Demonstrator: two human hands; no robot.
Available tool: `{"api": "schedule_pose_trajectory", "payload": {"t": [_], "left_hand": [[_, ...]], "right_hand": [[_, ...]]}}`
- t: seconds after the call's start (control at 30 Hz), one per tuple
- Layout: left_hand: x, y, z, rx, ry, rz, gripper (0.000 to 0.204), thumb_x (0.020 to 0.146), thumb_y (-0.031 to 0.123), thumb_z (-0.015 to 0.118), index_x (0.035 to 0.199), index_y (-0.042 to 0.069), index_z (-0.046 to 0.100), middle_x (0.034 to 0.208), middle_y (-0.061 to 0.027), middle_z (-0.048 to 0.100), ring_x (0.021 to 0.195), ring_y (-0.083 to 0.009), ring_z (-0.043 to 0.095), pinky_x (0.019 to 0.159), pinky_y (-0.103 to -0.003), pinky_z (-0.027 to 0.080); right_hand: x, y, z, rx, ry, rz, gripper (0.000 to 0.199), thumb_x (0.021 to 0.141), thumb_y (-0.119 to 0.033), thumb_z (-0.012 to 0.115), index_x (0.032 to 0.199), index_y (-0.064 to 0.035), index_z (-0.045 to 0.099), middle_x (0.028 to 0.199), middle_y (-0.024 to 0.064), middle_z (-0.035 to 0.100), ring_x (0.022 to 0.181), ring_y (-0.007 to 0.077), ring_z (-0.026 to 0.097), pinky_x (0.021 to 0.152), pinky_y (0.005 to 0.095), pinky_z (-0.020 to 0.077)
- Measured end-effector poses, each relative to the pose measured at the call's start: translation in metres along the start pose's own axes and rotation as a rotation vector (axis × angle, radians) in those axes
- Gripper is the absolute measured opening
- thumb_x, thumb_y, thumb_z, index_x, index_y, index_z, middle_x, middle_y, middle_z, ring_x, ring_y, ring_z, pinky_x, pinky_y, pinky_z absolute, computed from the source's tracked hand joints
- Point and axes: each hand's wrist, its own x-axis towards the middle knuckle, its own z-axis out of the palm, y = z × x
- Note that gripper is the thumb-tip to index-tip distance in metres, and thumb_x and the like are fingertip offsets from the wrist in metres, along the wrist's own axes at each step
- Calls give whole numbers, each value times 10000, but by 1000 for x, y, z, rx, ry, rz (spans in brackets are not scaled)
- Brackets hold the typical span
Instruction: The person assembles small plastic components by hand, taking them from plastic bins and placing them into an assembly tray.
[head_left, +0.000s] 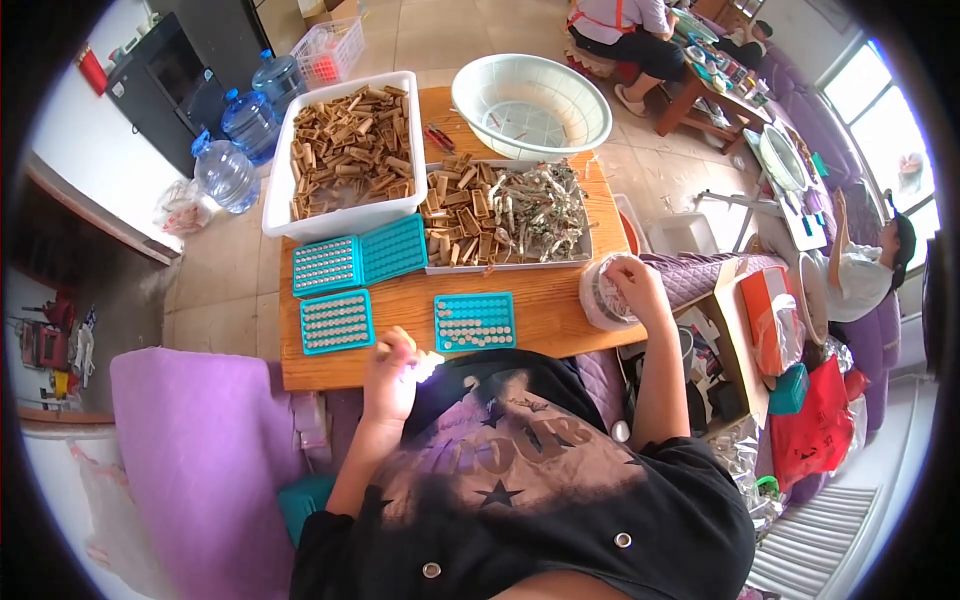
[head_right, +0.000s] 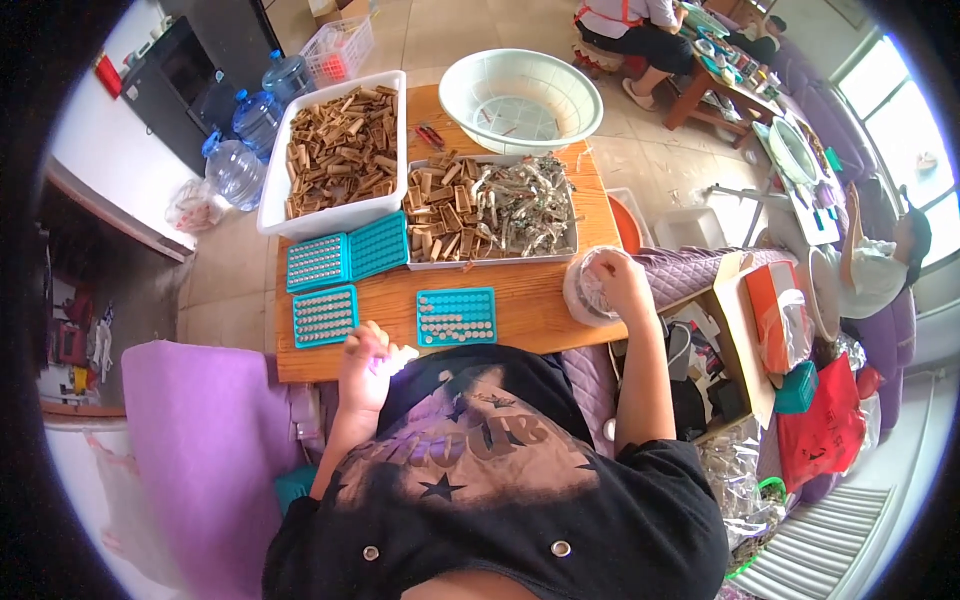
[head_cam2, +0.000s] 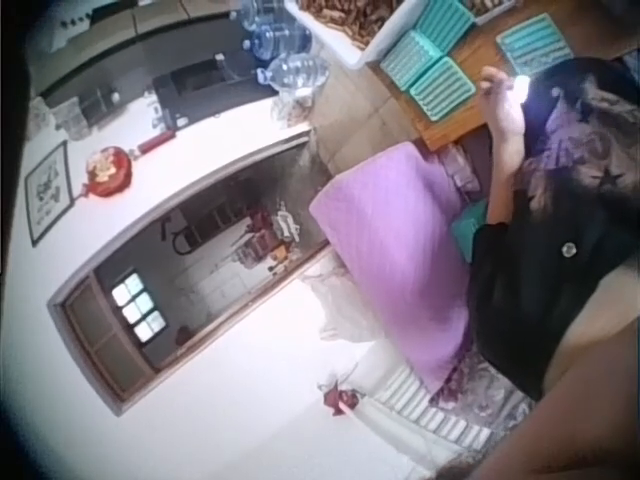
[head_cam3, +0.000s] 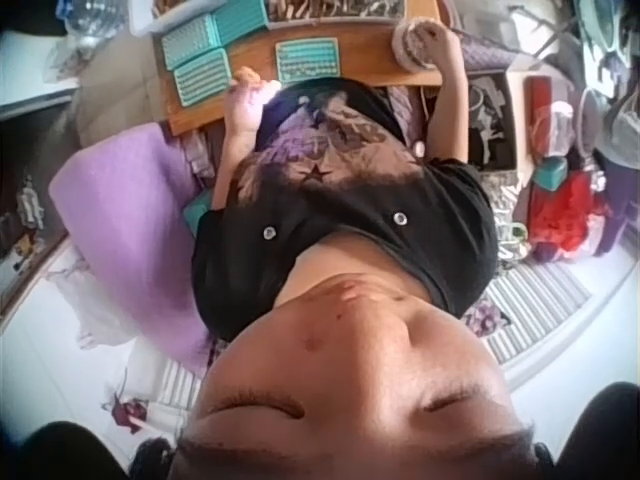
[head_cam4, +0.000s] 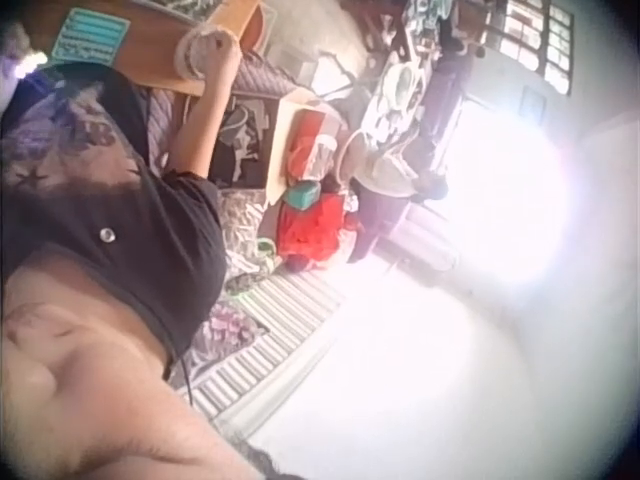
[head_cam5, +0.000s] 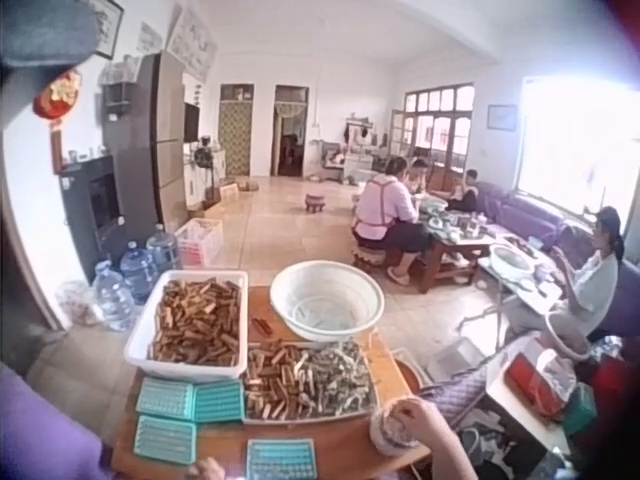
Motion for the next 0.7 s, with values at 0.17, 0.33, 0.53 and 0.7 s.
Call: {"api": "schedule_pose_trajectory", "payload": {"t": [0.17, 0.33, 0.53, 0.7], "left_hand": [[-1, 8, 6, -83, -90, -130, 415, 903, 437, 500, 655, 124, 384, 634, 24, 340, 564, -81, 338, 521, -232, 286], [-2, 8, 11, -68, -107, -266, 401, 922, 404, 477, 657, 118, 382, 591, 36, 318, 497, -53, 283, 469, -211, 238], [-1, 5, 6, -32, -68, -396, 359, 917, 379, 489, 691, 110, 417, 560, 34, 342, 467, -52, 300, 444, -212, 238], [-1, 2, 10, 30, -91, -409, 333, 914, 357, 495, 707, 105, 430, 552, 30, 362, 462, -56, 317, 441, -214, 244]], "right_hand": [[11, 36, 14, -437, -41, -156, 160, 679, -72, 637, 833, -35, 661, 835, 160, 640, 805, 316, 613, 735, 386, 480], [20, 33, 23, -578, -22, -20, 149, 655, -98, 662, 788, -30, 667, 822, 159, 644, 802, 314, 615, 738, 390, 480], [-5, -8, -7, 74, 39, 78, 132, 701, -29, 630, 823, -2, 675, 704, 88, 644, 649, 174, 620, 614, 274, 490], [-22, -45, -4, 685, -100, -36, 166, 758, -6, 618, 921, 23, 636, 720, 39, 613, 626, 92, 576, 563, 201, 449]]}}
